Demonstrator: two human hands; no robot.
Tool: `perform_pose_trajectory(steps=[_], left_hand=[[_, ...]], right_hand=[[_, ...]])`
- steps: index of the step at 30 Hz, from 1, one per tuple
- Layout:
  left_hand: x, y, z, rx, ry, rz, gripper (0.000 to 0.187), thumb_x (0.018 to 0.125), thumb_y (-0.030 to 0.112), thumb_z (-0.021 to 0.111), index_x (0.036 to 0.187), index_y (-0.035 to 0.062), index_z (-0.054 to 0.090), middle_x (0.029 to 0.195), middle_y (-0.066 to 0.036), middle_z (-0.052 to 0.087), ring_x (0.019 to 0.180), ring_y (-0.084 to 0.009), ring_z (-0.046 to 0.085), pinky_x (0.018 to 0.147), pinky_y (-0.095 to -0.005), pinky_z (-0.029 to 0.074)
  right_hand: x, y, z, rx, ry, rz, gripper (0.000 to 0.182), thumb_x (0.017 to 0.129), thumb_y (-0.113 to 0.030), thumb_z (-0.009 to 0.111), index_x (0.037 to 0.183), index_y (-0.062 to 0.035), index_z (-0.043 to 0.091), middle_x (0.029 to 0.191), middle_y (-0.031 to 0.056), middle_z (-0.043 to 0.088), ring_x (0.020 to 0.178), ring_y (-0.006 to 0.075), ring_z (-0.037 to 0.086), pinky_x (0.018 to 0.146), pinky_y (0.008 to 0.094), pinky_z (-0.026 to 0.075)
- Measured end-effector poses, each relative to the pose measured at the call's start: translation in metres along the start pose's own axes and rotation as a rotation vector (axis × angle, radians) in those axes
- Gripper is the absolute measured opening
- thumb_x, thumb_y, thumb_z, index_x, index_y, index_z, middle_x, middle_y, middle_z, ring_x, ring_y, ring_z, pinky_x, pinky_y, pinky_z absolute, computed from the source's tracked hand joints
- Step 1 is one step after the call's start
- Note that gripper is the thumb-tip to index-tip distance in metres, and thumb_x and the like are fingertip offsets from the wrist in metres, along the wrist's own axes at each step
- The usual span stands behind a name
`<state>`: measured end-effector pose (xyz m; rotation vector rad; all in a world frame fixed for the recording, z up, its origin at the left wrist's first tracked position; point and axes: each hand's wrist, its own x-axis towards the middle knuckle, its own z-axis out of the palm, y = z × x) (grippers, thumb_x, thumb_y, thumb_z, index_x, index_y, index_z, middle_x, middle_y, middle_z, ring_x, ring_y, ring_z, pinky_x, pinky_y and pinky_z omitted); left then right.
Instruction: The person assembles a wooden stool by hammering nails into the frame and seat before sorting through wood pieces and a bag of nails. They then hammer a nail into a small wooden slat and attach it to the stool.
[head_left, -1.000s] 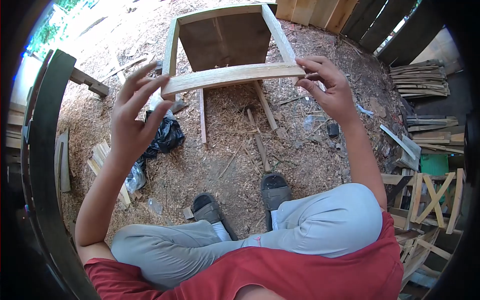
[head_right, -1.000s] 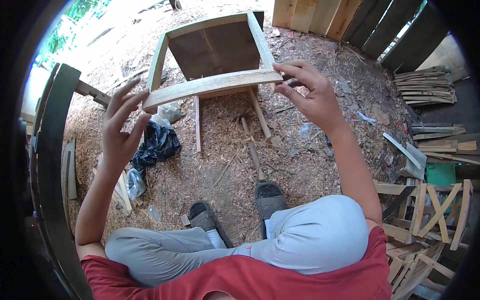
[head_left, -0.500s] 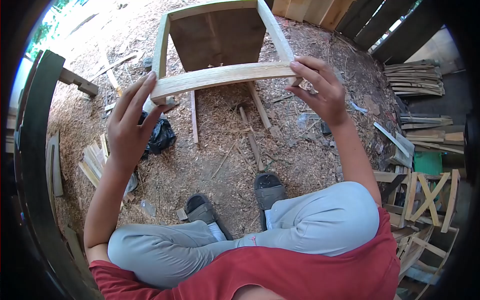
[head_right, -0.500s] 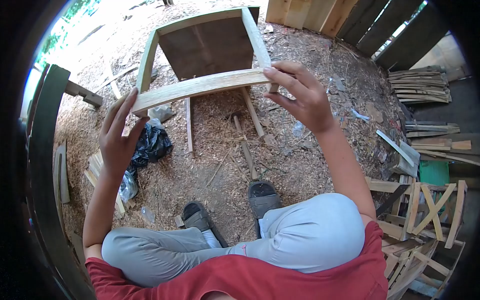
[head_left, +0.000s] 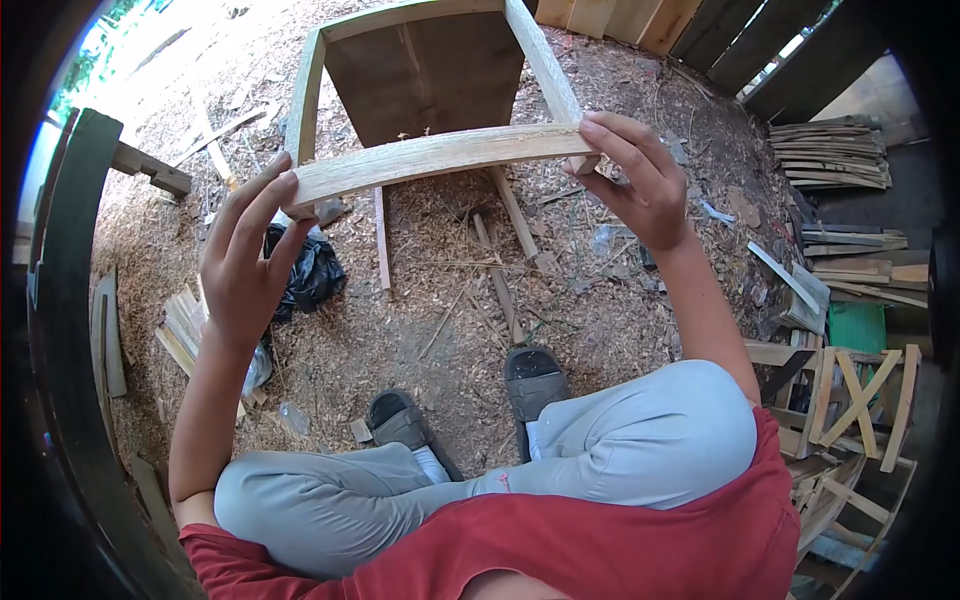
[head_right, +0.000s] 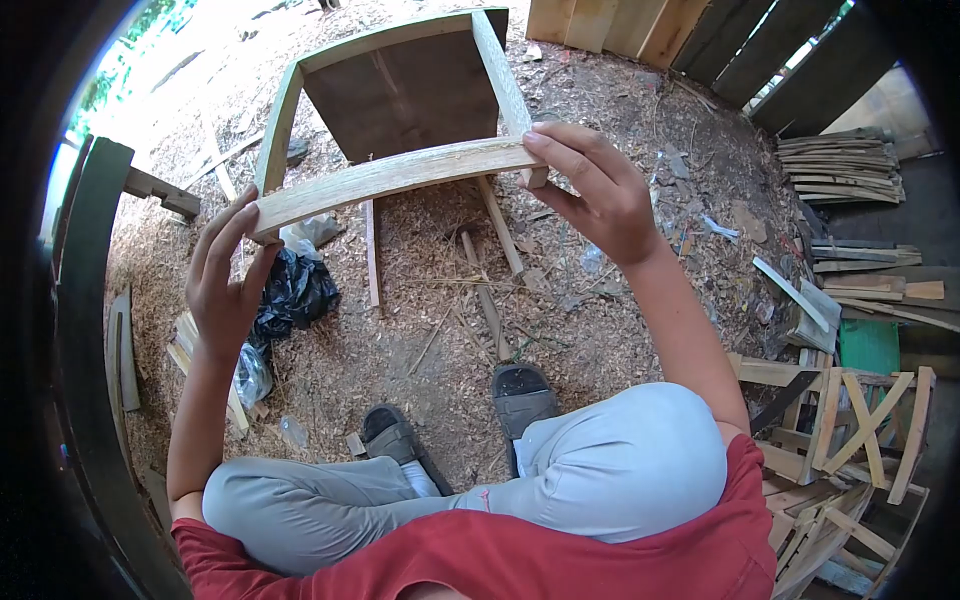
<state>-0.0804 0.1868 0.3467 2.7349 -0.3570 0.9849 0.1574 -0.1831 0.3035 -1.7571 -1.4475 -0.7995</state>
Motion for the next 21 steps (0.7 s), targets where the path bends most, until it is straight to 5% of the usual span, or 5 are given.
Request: perform_pose_trajectory(steps=[8,21], left_hand=[[0.005,0.003,0.004,-0.1,0.113,0.019,0.051,0.087,0.002,0.087,0.135,0.0019,0.07,0.139,-0.02,0.072,0.123,-0.0349,0.074,0.099,-0.0422,0.064],[0.009,-0.001,0.01,0.005,0.187,0.118,0.051,0.081,0.002,0.092,0.129,0.001,0.075,0.122,-0.017,0.077,0.115,-0.0316,0.076,0.108,-0.0476,0.063]], right_hand=[[0.001,-0.006,0.002,-0.037,0.012,0.005,0.057,0.078,-0.002,0.092,0.132,-0.0045,0.074,0.13,0.0136,0.074,0.114,0.0301,0.075,0.096,0.0398,0.066],[0.007,-0.008,0.0,-0.104,-0.032,-0.005,0.057,0.08,-0.006,0.093,0.133,-0.0044,0.075,0.13,0.0127,0.073,0.114,0.0294,0.075,0.094,0.0397,0.066]])
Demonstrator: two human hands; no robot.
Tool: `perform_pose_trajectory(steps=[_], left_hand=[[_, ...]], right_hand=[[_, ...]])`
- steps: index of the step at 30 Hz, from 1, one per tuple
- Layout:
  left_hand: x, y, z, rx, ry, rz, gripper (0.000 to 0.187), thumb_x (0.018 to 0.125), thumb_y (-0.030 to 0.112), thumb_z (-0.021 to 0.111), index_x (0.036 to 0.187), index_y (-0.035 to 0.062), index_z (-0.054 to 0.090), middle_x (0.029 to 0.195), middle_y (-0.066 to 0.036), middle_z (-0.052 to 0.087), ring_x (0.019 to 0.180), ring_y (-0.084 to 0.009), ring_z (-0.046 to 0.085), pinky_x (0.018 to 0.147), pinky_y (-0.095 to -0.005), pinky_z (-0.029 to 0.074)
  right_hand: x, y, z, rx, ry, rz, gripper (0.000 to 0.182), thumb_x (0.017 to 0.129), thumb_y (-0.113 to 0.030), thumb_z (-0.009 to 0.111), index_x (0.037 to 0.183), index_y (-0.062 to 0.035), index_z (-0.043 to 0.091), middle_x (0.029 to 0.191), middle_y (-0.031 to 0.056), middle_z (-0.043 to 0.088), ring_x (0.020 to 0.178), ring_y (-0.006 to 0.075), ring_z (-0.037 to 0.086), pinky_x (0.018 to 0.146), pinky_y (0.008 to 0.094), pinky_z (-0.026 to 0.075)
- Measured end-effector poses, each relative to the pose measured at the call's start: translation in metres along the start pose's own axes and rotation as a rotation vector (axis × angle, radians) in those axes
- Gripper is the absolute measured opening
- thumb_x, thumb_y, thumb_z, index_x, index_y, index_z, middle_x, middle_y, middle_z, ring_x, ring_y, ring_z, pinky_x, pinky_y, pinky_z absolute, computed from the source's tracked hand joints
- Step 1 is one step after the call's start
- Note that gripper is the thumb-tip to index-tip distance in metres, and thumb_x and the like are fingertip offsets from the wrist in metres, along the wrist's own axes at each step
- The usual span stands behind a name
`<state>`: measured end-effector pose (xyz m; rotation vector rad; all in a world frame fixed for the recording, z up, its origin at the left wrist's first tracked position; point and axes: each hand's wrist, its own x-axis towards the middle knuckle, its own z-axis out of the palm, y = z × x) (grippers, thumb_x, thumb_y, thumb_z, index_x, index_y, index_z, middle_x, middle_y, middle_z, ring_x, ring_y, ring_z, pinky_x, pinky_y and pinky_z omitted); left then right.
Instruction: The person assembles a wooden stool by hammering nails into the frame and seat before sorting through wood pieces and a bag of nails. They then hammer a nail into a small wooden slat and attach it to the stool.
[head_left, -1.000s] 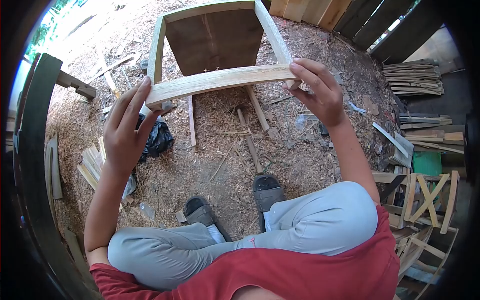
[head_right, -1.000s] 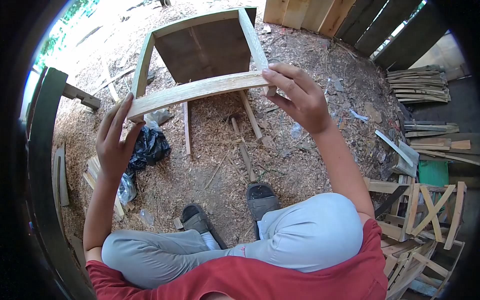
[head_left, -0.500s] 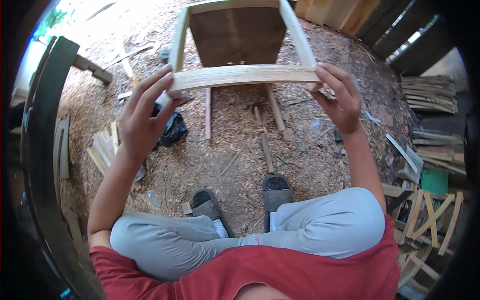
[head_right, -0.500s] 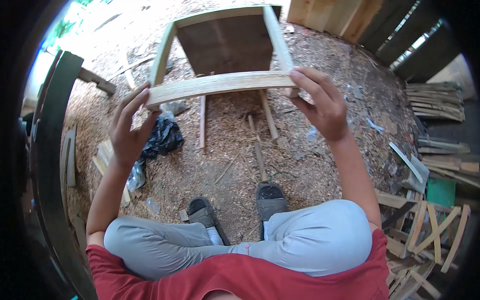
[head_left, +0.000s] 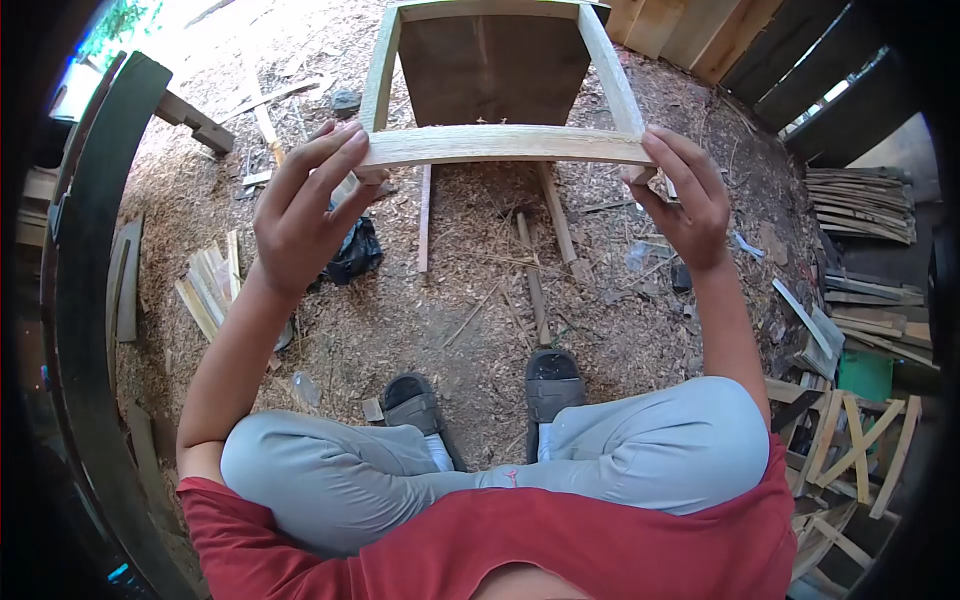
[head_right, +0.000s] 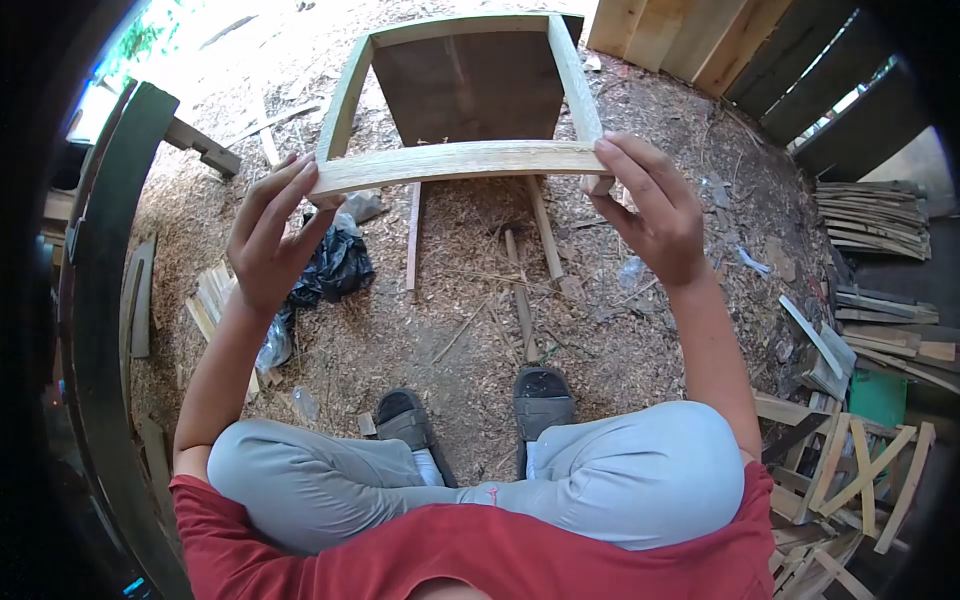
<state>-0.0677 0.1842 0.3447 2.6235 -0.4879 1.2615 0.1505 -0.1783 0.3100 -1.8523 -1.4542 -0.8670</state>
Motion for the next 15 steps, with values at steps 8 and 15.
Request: perform_pose_trajectory(steps=[8,15], left_hand=[[-0.005,0.002,0.0,-0.021,-0.01,-0.015,0.05,0.083,-0.001,0.09,0.131,0.0012,0.074,0.119,-0.018,0.077,0.114,-0.0329,0.077,0.108,-0.0496,0.063],[-0.014,0.002,0.007,-0.023,0.008,-0.019,0.052,0.082,-0.001,0.09,0.131,0.0023,0.074,0.122,-0.016,0.077,0.114,-0.03,0.076,0.111,-0.0505,0.06]], right_hand=[[0.0,0.002,0.001,-0.002,-0.013,-0.011,0.057,0.08,-0.009,0.094,0.134,-0.0046,0.074,0.13,0.0141,0.073,0.114,0.0304,0.075,0.095,0.0405,0.066],[-0.003,0.004,-0.003,0.034,-0.039,-0.022,0.059,0.08,-0.01,0.094,0.136,-0.0047,0.074,0.132,0.0159,0.073,0.115,0.0315,0.075,0.095,0.0409,0.065]])
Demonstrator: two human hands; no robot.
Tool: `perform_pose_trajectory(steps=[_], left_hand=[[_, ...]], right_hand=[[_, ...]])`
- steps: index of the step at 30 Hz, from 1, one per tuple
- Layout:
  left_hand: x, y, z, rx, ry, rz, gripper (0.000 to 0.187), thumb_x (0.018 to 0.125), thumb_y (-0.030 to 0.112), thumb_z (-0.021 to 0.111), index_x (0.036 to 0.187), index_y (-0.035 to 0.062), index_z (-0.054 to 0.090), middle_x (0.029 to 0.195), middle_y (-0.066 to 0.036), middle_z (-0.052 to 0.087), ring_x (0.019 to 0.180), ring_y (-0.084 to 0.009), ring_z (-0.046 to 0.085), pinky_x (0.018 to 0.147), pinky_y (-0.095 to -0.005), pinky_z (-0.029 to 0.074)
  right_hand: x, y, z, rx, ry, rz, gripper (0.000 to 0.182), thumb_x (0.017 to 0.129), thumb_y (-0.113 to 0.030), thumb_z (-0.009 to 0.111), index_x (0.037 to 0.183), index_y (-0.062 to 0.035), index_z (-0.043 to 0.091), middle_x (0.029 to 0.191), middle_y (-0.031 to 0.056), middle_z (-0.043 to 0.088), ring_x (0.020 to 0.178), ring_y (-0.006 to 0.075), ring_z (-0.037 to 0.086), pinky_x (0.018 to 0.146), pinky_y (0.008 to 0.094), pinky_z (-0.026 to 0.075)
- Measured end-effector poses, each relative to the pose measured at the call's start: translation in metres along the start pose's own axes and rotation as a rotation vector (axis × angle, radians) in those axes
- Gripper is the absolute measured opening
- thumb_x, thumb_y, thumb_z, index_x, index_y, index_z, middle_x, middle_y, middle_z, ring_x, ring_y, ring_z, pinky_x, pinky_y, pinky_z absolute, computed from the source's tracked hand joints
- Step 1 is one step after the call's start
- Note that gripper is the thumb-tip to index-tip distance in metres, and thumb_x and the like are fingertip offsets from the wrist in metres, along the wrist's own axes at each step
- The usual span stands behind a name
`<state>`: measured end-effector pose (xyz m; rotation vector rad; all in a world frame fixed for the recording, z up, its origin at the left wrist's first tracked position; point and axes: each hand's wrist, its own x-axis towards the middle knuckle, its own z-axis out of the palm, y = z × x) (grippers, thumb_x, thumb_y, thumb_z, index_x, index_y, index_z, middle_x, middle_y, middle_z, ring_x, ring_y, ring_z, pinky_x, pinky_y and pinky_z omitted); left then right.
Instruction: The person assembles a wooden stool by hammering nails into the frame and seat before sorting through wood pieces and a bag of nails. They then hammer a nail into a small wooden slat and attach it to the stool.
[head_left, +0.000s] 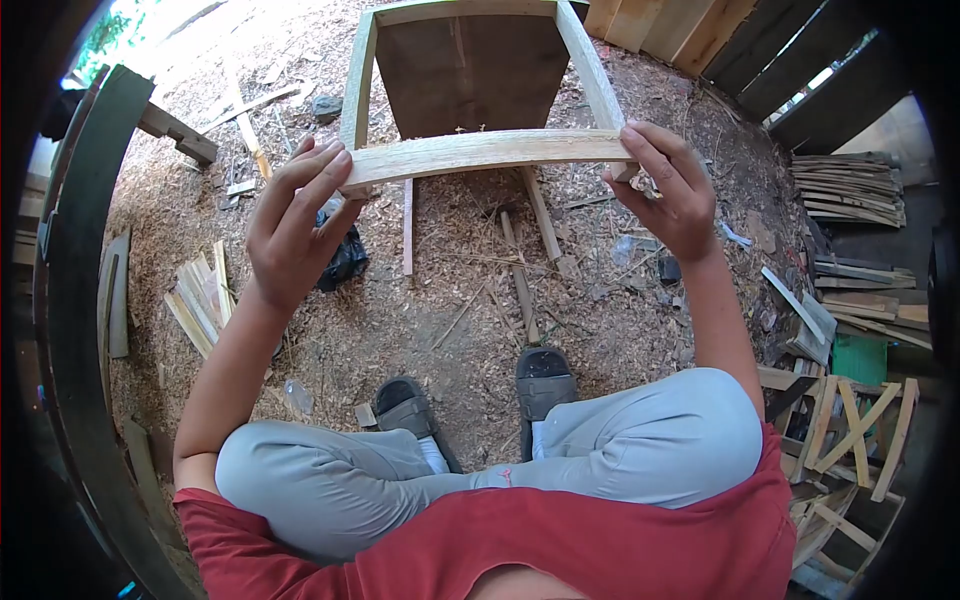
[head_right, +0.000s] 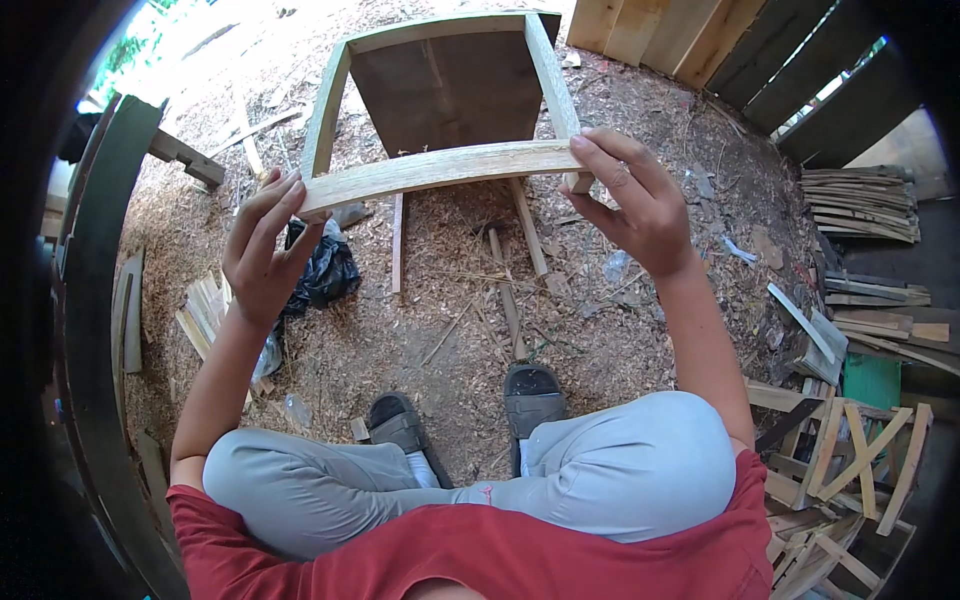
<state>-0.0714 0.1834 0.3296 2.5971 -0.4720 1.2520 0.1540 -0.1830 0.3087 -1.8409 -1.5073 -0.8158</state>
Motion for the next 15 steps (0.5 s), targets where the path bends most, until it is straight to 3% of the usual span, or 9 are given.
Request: perform_pose_trajectory(steps=[3,10,12,15], left_hand=[[-0.0043,-0.0011,0.0031,0.013,0.003,-0.003,0.052,0.081,0.0,0.091,0.13,0.0024,0.074,0.123,-0.016,0.076,0.115,-0.031,0.076,0.111,-0.0515,0.06],[-0.0089,-0.001,0.0071,0.013,0.015,-0.01,0.052,0.08,-0.001,0.091,0.128,0.0027,0.074,0.124,-0.015,0.076,0.118,-0.0328,0.075,0.112,-0.0515,0.059],[-0.0089,-0.0006,0.0079,0.019,0.02,-0.006,0.052,0.08,-0.001,0.091,0.128,0.0028,0.074,0.123,-0.015,0.075,0.118,-0.0328,0.075,0.112,-0.0513,0.059],[-0.009,-0.0007,0.0076,0.021,0.015,-0.009,0.052,0.079,-0.001,0.092,0.128,0.003,0.074,0.123,-0.015,0.075,0.119,-0.0328,0.075,0.113,-0.0514,0.059]], right_hand=[[0.005,-0.0004,-0.0025,-0.027,0.01,-0.031,0.058,0.08,-0.009,0.093,0.135,-0.006,0.075,0.13,0.0123,0.073,0.107,0.0286,0.077,0.087,0.0388,0.068],[0.005,0.0001,-0.0056,-0.014,-0.002,-0.032,0.057,0.082,-0.009,0.092,0.136,-0.0062,0.074,0.131,0.0125,0.073,0.107,0.0286,0.077,0.087,0.0385,0.068],[0.0039,-0.0005,-0.0078,0.018,-0.036,0.0,0.059,0.081,-0.007,0.092,0.137,-0.0021,0.073,0.134,0.017,0.072,0.116,0.0321,0.075,0.096,0.0411,0.065],[0.0046,-0.0004,-0.0075,0.005,-0.033,-0.008,0.059,0.082,-0.007,0.092,0.137,-0.0019,0.073,0.134,0.0172,0.072,0.116,0.0325,0.075,0.096,0.0413,0.065]])
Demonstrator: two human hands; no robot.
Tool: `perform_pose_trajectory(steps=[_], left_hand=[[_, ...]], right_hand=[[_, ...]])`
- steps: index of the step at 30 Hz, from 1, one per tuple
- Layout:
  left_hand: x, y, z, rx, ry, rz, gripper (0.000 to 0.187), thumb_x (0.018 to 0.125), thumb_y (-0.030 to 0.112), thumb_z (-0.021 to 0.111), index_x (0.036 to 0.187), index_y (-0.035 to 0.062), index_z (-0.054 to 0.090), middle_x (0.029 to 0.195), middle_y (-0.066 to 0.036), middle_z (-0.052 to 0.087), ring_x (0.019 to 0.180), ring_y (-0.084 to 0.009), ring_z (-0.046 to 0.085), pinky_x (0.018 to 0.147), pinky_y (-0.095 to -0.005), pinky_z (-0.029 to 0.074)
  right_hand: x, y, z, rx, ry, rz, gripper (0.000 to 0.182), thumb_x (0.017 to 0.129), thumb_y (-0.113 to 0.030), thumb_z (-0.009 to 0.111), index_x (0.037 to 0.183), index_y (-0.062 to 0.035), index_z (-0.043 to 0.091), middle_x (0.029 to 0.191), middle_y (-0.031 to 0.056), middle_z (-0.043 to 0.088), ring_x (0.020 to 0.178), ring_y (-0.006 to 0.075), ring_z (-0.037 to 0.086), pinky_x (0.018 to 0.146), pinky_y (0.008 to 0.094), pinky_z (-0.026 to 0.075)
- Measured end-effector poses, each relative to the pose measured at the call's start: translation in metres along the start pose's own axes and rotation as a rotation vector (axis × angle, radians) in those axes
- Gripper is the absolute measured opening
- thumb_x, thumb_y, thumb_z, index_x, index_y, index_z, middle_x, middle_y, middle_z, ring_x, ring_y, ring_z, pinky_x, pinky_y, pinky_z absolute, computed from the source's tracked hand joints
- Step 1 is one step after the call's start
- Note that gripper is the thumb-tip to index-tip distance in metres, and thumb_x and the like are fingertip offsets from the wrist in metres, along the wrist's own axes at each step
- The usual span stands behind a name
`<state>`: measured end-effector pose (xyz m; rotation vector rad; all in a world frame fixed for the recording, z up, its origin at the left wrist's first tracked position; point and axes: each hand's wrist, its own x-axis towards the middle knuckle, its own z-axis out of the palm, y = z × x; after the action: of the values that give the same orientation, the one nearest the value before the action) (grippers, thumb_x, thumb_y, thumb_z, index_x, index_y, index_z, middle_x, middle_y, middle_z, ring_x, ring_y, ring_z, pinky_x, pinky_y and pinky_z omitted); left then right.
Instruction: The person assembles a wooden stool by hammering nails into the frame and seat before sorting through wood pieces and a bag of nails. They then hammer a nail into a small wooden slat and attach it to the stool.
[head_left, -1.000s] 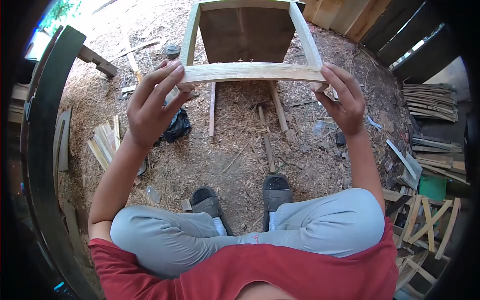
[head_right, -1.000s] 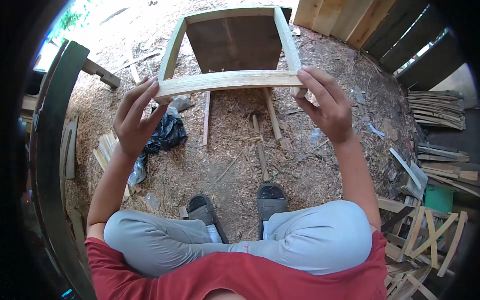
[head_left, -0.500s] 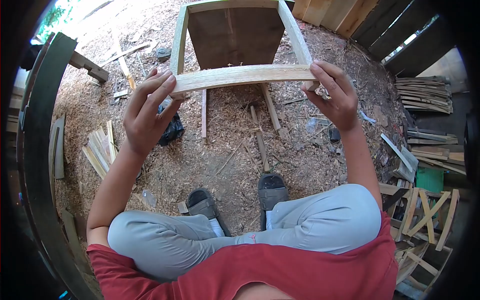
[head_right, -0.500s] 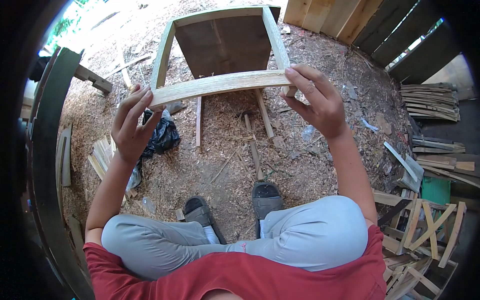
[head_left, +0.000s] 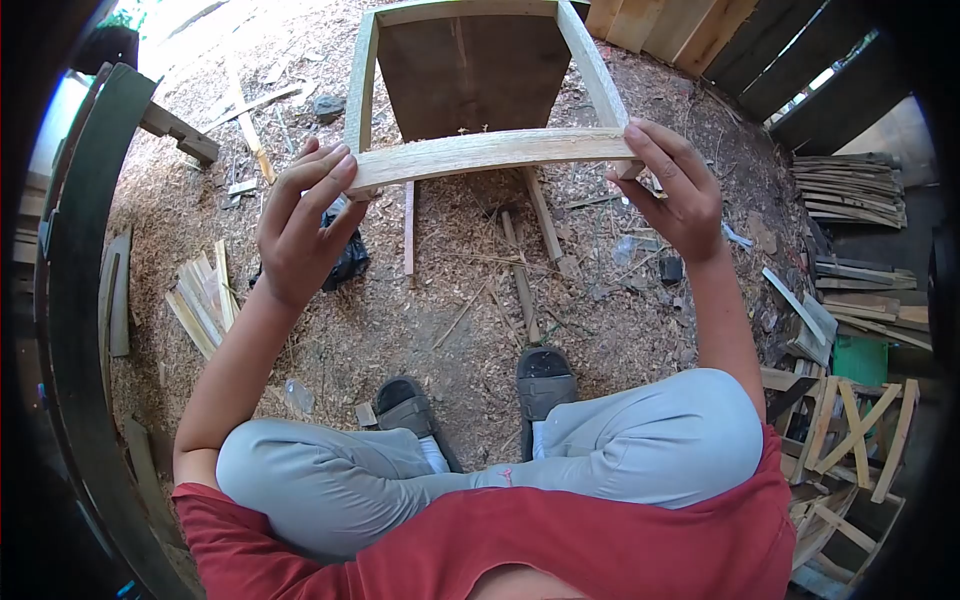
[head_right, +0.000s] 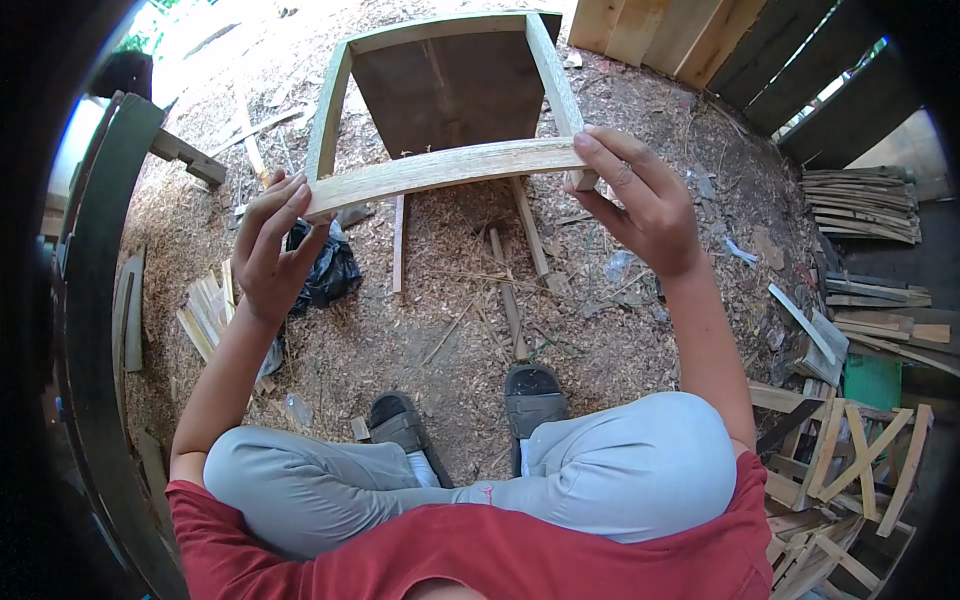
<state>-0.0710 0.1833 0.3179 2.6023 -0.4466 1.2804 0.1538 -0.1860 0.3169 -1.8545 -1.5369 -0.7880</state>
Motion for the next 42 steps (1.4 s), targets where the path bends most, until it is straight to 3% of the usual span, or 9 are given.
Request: perform_pose_trajectory(steps=[21,29,31,33,37,40,42], left_hand=[[0.002,0.001,0.002,-0.031,0.011,-0.021,0.05,0.081,0.0,0.091,0.127,0.0032,0.074,0.123,-0.015,0.075,0.117,-0.0318,0.075,0.113,-0.0508,0.058],[0.007,0.005,-0.006,-0.227,0.009,-0.155,0.027,0.092,0.002,0.083,0.119,-0.0005,0.078,0.119,-0.016,0.076,0.111,-0.0293,0.075,0.112,-0.0486,0.057],[0.008,0.01,-0.006,-0.244,0.019,-0.184,0.024,0.093,0.001,0.082,0.116,-0.0011,0.079,0.116,-0.016,0.076,0.11,-0.0287,0.075,0.108,-0.0445,0.059],[0.004,0.014,-0.004,-0.333,0.052,-0.33,0.024,0.094,0.0,0.081,0.118,-0.0014,0.078,0.114,-0.015,0.076,0.111,-0.027,0.075,0.102,-0.0402,0.058],[-0.005,0.012,0.001,-0.41,0.072,-0.37,0.023,0.097,-0.002,0.078,0.12,-0.0033,0.077,0.118,-0.015,0.074,0.113,-0.0253,0.073,0.1,-0.0367,0.057],[-0.007,0.012,0.001,-0.527,0.081,-0.437,0.024,0.1,-0.004,0.074,0.124,-0.0063,0.075,0.123,-0.016,0.071,0.117,-0.0228,0.071,0.102,-0.0342,0.056],[-0.006,0.014,-0.001,-0.576,0.065,-0.483,0.025,0.102,-0.007,0.071,0.127,-0.0084,0.073,0.127,-0.016,0.069,0.117,-0.0205,0.07,0.102,-0.0315,0.056]], right_hand=[[0.004,-0.002,-0.005,0.02,-0.047,0.046,0.056,0.083,-0.008,0.091,0.136,-0.0019,0.074,0.131,0.0164,0.073,0.116,0.0325,0.075,0.097,0.0413,0.064],[0.002,-0.002,-0.003,0.027,-0.018,0.028,0.057,0.08,-0.01,0.093,0.134,-0.0031,0.075,0.128,0.0143,0.073,0.111,0.0301,0.075,0.093,0.0401,0.066],[0.003,-0.002,-0.002,0.025,-0.005,0.018,0.057,0.08,-0.011,0.093,0.134,-0.0041,0.075,0.128,0.0127,0.073,0.109,0.0286,0.076,0.09,0.0393,0.067],[0.002,-0.003,-0.001,0.052,0.0,0.036,0.055,0.083,-0.015,0.092,0.134,-0.0037,0.075,0.129,0.0134,0.072,0.109,0.0285,0.075,0.091,0.0383,0.066],[-0.001,-0.006,0.002,0.106,0.03,0.057,0.047,0.091,-0.017,0.087,0.134,-0.0022,0.075,0.13,0.0147,0.072,0.11,0.0282,0.075,0.093,0.0371,0.065],[-0.011,-0.009,0.011,0.194,0.068,0.223,0.038,0.099,-0.014,0.08,0.134,0.0002,0.074,0.13,0.0159,0.071,0.113,0.025,0.074,0.094,0.0345,0.065],[-0.013,-0.015,0.016,0.518,0.145,0.431,0.034,0.103,-0.008,0.074,0.135,0.002,0.073,0.132,0.0155,0.07,0.115,0.022,0.073,0.097,0.033,0.065]])
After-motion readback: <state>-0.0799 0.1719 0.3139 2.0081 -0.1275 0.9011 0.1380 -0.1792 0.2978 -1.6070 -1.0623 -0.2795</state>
